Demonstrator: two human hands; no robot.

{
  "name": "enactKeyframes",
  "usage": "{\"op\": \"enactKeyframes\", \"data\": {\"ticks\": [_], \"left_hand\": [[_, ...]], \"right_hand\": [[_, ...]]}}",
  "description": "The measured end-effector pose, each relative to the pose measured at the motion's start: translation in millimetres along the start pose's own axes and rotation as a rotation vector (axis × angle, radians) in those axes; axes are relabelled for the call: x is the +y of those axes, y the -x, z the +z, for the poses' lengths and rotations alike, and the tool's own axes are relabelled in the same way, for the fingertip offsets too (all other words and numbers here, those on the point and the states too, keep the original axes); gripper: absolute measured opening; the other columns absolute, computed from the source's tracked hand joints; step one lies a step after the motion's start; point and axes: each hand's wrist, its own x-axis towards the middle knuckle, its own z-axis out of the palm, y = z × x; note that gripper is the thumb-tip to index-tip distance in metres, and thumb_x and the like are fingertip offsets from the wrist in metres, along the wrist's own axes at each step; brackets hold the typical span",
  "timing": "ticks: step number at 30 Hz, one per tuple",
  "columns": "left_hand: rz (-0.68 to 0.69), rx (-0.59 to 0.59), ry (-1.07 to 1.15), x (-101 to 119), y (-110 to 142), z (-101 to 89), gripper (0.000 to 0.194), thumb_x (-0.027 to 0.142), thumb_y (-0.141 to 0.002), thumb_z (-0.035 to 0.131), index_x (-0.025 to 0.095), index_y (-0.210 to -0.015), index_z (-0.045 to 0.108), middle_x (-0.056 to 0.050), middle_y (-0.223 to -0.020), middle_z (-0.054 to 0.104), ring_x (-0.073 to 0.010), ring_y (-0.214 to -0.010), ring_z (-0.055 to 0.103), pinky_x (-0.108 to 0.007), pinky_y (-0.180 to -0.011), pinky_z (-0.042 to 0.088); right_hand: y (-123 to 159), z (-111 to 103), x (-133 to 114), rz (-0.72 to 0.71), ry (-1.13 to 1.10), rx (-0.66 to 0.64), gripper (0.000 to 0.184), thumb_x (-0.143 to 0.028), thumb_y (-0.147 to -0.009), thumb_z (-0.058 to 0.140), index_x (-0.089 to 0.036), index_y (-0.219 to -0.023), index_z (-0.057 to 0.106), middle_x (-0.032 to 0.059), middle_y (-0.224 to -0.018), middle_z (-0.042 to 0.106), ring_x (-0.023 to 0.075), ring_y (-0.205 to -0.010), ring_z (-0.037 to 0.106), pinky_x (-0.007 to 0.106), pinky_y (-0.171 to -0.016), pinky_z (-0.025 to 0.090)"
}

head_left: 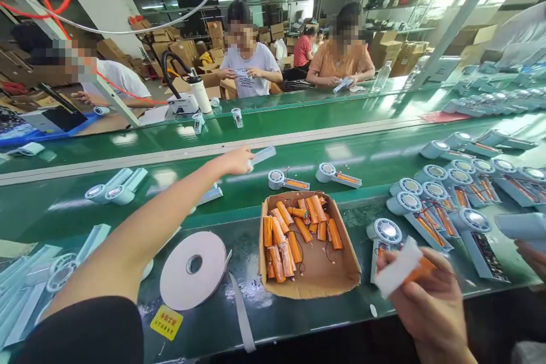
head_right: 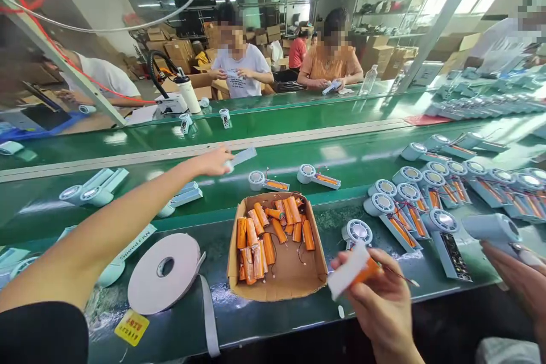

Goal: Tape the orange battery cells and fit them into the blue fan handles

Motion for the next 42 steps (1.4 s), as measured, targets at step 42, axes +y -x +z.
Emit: {"op": "enactKeyframes", "data": {"ticks": [42], "left_hand": [[-0.104,0.181,0.532,2,-42,102.3,0.032,0.042,-0.103,0.066,0.018,-0.124,0.069,-0.009,-0.125,0.071,-0.0225,-0.109,0.07,-0.045,-0.096,0.061]], "right_hand": [[-190,243,146,-0.168,1.862,-1.238,0.023,-0.033,-0.094,0.068,-0.026,-0.109,0.084,0.0098,-0.11,0.083,0.0287,-0.106,0.077,0.033,-0.087,0.056]]}}
